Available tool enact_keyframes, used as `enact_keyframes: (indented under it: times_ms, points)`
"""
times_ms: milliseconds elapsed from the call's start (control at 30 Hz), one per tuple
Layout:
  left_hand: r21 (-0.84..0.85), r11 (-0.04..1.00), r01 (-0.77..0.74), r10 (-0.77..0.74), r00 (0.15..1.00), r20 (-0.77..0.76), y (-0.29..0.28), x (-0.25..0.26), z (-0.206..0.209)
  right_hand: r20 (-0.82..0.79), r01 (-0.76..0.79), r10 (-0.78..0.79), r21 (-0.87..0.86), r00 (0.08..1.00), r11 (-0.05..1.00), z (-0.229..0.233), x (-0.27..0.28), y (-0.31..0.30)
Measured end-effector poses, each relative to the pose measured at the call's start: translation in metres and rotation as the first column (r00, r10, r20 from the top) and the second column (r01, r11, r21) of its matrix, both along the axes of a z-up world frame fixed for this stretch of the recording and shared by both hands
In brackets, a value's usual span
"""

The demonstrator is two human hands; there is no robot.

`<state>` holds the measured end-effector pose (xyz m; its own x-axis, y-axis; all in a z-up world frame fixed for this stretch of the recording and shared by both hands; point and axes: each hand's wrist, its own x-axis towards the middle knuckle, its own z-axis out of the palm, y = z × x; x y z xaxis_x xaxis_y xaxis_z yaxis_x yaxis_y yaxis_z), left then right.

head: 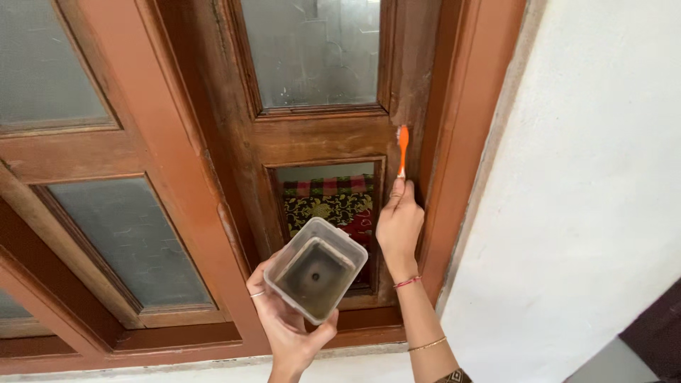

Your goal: The person uses a toothbrush dipped in a liquid from a small plastic container to scrub the textured glass and wooden frame of a window. The person repeatedly dips the brush and scrubs different sections of the window frame and glass.

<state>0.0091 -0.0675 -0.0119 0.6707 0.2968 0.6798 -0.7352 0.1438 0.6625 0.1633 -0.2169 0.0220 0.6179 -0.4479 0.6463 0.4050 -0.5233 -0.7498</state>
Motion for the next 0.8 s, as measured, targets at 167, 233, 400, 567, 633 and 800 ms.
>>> enact_keyframes:
  times_ms: [167,233,400,567,633,800]
  points:
    - [-0.010,1.000,-0.022,0.022,1.000,0.001,0.013,0.002,-0.003,-0.070,-0.105,0.089,-0.281,0.994,0.954,0.005,0.000,0.013]
    - [-0.004,1.000,-0.023,0.023,1.000,-0.006,0.015,0.001,-0.003,-0.107,-0.089,0.061,-0.277,0.992,0.957,0.005,0.001,0.010]
    - [-0.001,1.000,-0.020,0.020,0.999,-0.044,0.018,-0.003,0.000,-0.049,0.002,0.002,0.080,0.999,0.997,-0.006,0.004,0.006]
    - [-0.029,0.999,0.019,-0.021,0.999,-0.046,0.017,-0.002,0.005,0.057,-0.021,0.038,-0.282,0.998,0.959,-0.023,0.003,0.009]
    - [-0.016,1.000,0.017,-0.017,0.999,-0.028,0.017,-0.002,0.005,0.108,0.039,-0.017,-0.201,0.994,0.979,-0.027,0.004,0.014]
    - [-0.002,1.000,0.018,-0.018,1.000,-0.012,0.021,-0.005,0.005,-0.021,-0.131,0.131,0.007,0.991,0.991,-0.031,0.013,0.015]
